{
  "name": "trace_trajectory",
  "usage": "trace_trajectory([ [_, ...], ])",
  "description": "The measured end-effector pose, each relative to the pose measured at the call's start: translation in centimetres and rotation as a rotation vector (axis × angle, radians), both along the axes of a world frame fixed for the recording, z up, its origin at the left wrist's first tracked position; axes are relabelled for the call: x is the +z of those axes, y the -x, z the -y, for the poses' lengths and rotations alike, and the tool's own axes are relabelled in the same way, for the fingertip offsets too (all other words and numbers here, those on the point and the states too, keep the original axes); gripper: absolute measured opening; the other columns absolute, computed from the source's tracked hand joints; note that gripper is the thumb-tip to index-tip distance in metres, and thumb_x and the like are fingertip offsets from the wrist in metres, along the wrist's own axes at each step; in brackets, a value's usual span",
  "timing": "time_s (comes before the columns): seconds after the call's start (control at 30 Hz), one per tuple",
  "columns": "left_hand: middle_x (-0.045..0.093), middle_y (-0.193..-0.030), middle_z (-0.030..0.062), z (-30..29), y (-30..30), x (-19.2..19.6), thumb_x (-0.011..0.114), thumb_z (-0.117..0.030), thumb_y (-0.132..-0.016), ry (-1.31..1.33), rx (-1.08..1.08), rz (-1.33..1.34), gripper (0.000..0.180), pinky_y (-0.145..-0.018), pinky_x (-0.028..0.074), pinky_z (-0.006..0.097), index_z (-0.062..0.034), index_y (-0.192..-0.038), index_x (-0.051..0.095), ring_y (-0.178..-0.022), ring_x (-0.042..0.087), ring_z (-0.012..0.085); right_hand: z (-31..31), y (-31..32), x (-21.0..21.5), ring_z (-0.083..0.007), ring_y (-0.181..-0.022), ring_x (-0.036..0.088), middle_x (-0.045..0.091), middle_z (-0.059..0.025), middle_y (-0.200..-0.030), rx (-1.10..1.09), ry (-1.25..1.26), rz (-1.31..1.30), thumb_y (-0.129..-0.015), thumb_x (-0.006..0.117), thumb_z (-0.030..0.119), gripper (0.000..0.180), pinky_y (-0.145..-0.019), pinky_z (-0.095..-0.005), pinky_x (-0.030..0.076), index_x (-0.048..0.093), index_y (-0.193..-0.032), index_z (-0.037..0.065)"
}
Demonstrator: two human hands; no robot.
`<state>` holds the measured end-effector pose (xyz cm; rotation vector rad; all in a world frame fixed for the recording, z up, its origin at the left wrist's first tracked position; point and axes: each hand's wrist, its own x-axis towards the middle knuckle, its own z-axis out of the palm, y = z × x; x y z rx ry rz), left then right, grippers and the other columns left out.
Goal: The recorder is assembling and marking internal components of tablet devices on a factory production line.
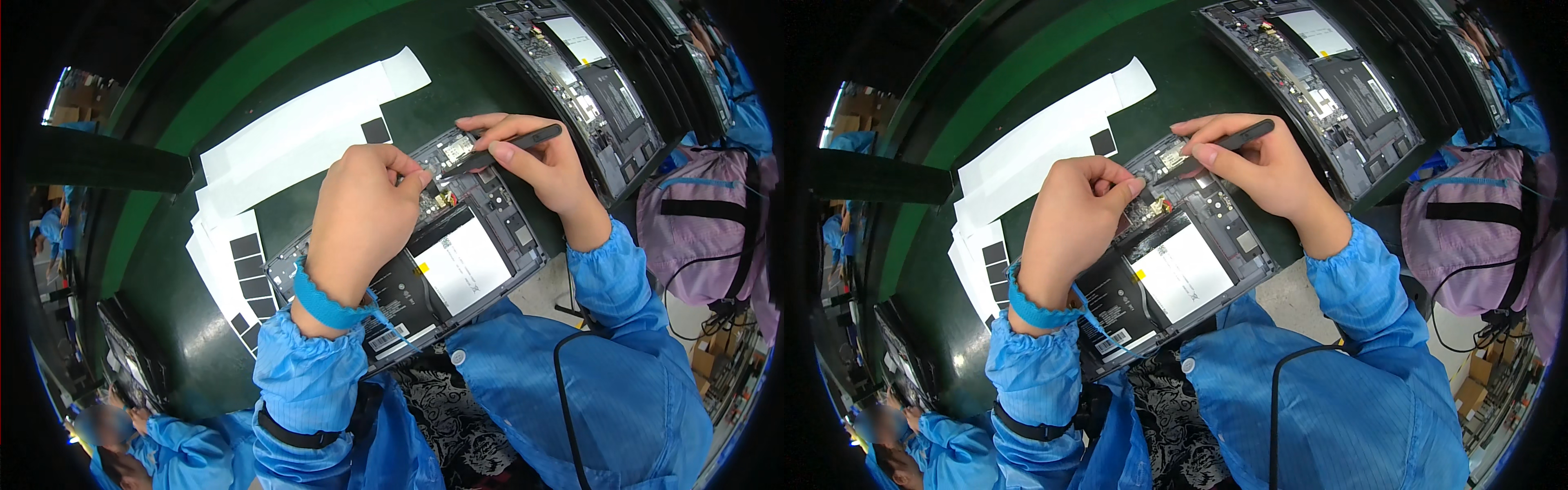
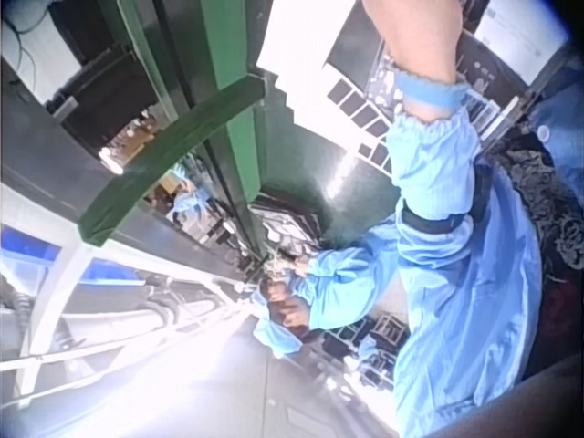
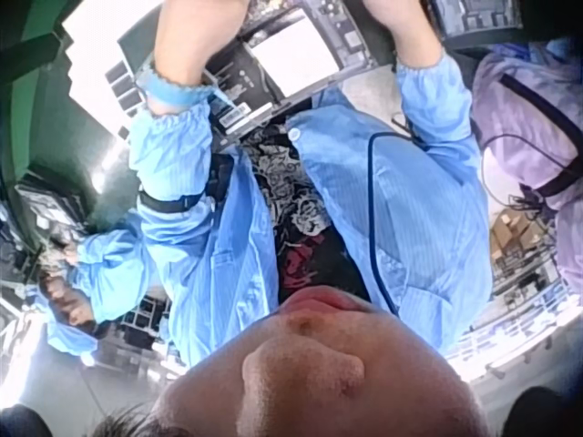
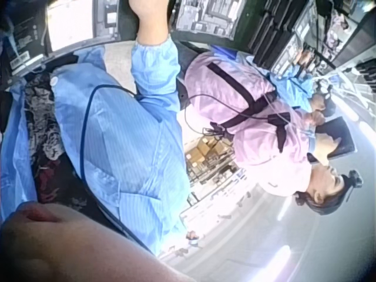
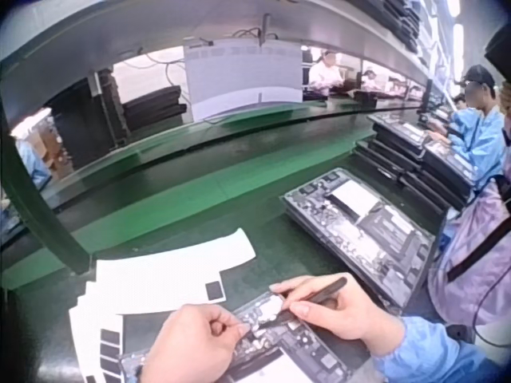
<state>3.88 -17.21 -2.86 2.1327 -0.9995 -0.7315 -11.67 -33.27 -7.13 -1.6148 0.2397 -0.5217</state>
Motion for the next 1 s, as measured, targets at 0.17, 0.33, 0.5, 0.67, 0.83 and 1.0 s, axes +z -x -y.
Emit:
trace_trajectory([
  [0.17, 0.054, -0.055, 0.002, 0.1, 0.1, 0.1, 0.068, -0.009, -0.085, 0.003, -0.015, 0.041, 0.015, -0.048, 0.042, 0.026, 0.0062, -0.084, 0.067, -0.05, 0.055, 0.0105, -0.5, 0.1, -0.1, -0.0204, -0.093, 0.066, 0.065, -0.0205, -0.111, 0.054, -0.136, -0.007, -0.088, 0.066, 0.011, 0.016, -0.079, -0.0287, 0.052, 0.07, -0.095, -0.003],
  [0.33, 0.054, -0.055, 0.0028, 0.1, 0.1, 0.1, 0.068, -0.009, -0.085, 0.001, -0.026, 0.061, 0.016, -0.048, 0.042, 0.027, 0.0065, -0.083, 0.067, -0.049, 0.055, 0.0111, -0.7, -0.1, -0.2, -0.0214, -0.099, 0.064, 0.065, -0.0181, -0.109, 0.048, 0.041, -0.022, -0.087, 0.066, 0.012, 0.015, -0.084, -0.0319, 0.05, 0.071, -0.09, -0.002],
  [0.5, 0.053, -0.054, 0.0027, 0.2, 0.1, 0.3, 0.068, -0.009, -0.084, -0.004, -0.036, 0.074, 0.016, -0.047, 0.041, 0.027, 0.0067, -0.083, 0.067, -0.048, 0.054, 0.0115, -0.8, -0.1, 0.0, -0.0194, -0.093, 0.063, 0.064, -0.015, -0.107, 0.038, 0.08, -0.055, -0.087, 0.066, 0.012, 0.014, -0.082, -0.0311, 0.049, 0.071, -0.088, -0.001],
  [0.67, 0.052, -0.054, 0.0026, 0.2, -0.1, 0.1, 0.069, -0.008, -0.083, 0.006, -0.037, 0.065, 0.015, -0.047, 0.041, 0.028, 0.0064, -0.083, 0.067, -0.048, 0.054, 0.0118, -0.8, -0.2, -0.2, -0.0173, -0.085, 0.065, 0.063, -0.0129, -0.105, 0.04, -0.002, -0.059, -0.087, 0.066, 0.012, 0.015, -0.079, -0.0292, 0.05, 0.07, -0.088, -0.002],
  [0.83, 0.052, -0.054, 0.0036, 0.3, 0.0, 0.1, 0.07, -0.009, -0.081, 0.002, -0.035, 0.103, 0.015, -0.047, 0.041, 0.029, 0.0057, -0.082, 0.068, -0.048, 0.053, 0.0132, -1.0, -0.2, 0.0, -0.0154, -0.075, 0.065, 0.062, -0.0124, -0.105, 0.036, -0.031, -0.066, -0.087, 0.065, 0.009, 0.014, -0.073, -0.0271, 0.051, 0.07, -0.088, -0.003],
  [1.0, 0.052, -0.056, 0.0048, 0.4, 0.3, 1.0, 0.072, -0.012, -0.078, -0.023, -0.033, 0.157, 0.017, -0.048, 0.041, 0.03, 0.0049, -0.081, 0.069, -0.05, 0.053, 0.0141, -0.9, -0.1, 0.1, -0.0135, -0.066, 0.064, 0.062, -0.0116, -0.104, 0.039, -0.033, -0.082, -0.087, 0.063, 0.007, 0.012, -0.066, -0.0252, 0.051, 0.07, -0.088, -0.003],
])
